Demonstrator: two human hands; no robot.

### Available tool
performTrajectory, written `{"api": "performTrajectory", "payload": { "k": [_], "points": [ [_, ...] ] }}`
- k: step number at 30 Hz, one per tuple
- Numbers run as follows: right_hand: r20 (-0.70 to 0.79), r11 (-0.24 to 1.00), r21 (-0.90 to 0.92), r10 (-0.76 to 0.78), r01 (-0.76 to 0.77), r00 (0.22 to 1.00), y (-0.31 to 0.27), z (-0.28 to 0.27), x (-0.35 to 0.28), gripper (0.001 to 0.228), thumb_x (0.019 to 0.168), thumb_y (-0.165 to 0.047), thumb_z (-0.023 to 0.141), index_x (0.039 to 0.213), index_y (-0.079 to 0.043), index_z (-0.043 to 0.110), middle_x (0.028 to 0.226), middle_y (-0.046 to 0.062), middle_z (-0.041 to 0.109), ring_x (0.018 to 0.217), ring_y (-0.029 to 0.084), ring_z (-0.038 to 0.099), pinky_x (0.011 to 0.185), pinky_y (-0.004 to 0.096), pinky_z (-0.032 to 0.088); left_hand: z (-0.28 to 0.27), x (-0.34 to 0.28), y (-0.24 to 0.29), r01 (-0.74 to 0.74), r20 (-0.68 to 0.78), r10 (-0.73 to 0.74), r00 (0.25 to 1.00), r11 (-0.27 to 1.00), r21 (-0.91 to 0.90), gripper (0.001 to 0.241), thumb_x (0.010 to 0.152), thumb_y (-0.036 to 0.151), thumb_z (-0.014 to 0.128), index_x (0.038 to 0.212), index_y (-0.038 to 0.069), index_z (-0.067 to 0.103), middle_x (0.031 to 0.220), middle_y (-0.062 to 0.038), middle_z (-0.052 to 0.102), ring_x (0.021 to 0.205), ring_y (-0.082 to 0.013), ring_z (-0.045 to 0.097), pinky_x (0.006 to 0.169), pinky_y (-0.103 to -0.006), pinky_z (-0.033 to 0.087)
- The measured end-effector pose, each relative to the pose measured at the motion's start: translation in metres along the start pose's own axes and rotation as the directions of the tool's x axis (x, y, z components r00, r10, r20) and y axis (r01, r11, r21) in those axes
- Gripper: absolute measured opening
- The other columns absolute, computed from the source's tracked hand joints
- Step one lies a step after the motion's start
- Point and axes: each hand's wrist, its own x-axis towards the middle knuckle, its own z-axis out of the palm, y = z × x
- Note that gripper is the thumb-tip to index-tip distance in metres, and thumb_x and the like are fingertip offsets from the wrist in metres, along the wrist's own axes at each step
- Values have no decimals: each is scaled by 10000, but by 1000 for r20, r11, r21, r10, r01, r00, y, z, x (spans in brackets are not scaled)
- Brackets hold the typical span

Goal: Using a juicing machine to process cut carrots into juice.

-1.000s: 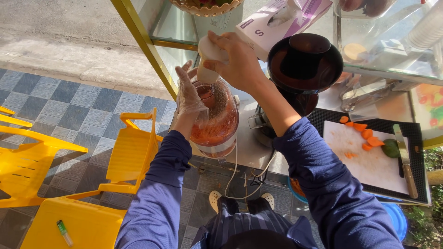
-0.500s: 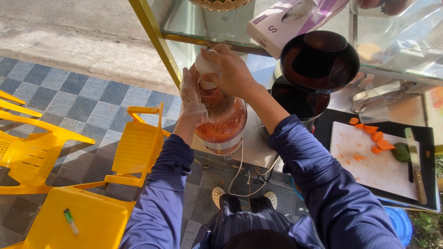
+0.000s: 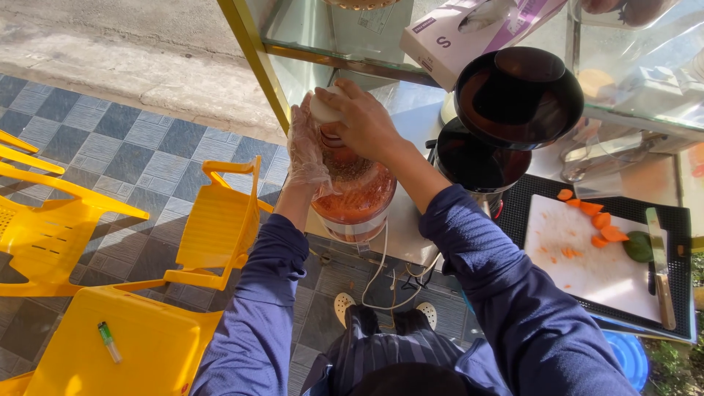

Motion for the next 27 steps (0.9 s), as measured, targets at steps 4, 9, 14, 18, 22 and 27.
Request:
{"api": "performTrajectory", "payload": {
  "k": [4,9,14,18,22,27],
  "points": [
    [80,995,64,75,-80,994,6,12,-6,717,857,-45,674,1523,-257,515,1583,199,365,1285,446,548,1052,458,485,-2,4,-6,4,-25,-3,1000,1000,13,698,1057,546,385,1583,87,383,1549,-133,480,1393,-290,511,1186,-418,446],
    [61,988,130,70,-77,996,0,8,-11,654,900,-171,725,1510,-263,505,1592,177,384,1279,432,578,1038,452,504,1,-2,0,11,-30,-11,999,1000,14,672,1061,539,389,1565,94,410,1527,-139,497,1373,-289,526,1170,-415,456],
    [74,990,119,69,-77,995,4,6,-11,647,924,-198,716,1529,-290,505,1592,172,390,1277,431,578,1032,454,504,2,1,0,-4,-24,4,1000,1000,11,677,1054,536,418,1553,78,425,1520,-125,495,1368,-284,528,1181,-415,456],
    [67,994,89,55,-61,996,14,17,-10,675,906,-155,697,1529,-321,496,1605,161,396,1275,417,598,1043,442,512,-9,7,-7,-23,-36,26,999,996,83,683,1057,539,439,1546,63,444,1515,-135,501,1381,-272,509,1184,-406,434],
    [86,994,75,76,-83,993,11,16,-11,725,886,-117,676,1545,-348,483,1603,165,382,1273,422,589,1052,442,500,-11,8,-9,-37,-40,39,998,998,59,661,1059,521,466,1534,61,461,1527,-133,496,1407,-267,487,1198,-407,413],
    [93,991,80,96,-104,991,9,15,-11,662,895,-174,699,1506,-347,508,1603,147,393,1264,405,600,1048,440,499,2,0,0,-14,-60,21,998,994,110,663,1046,530,460,1531,78,462,1536,-125,490,1416,-261,482,1202,-401,413]
  ]
}}
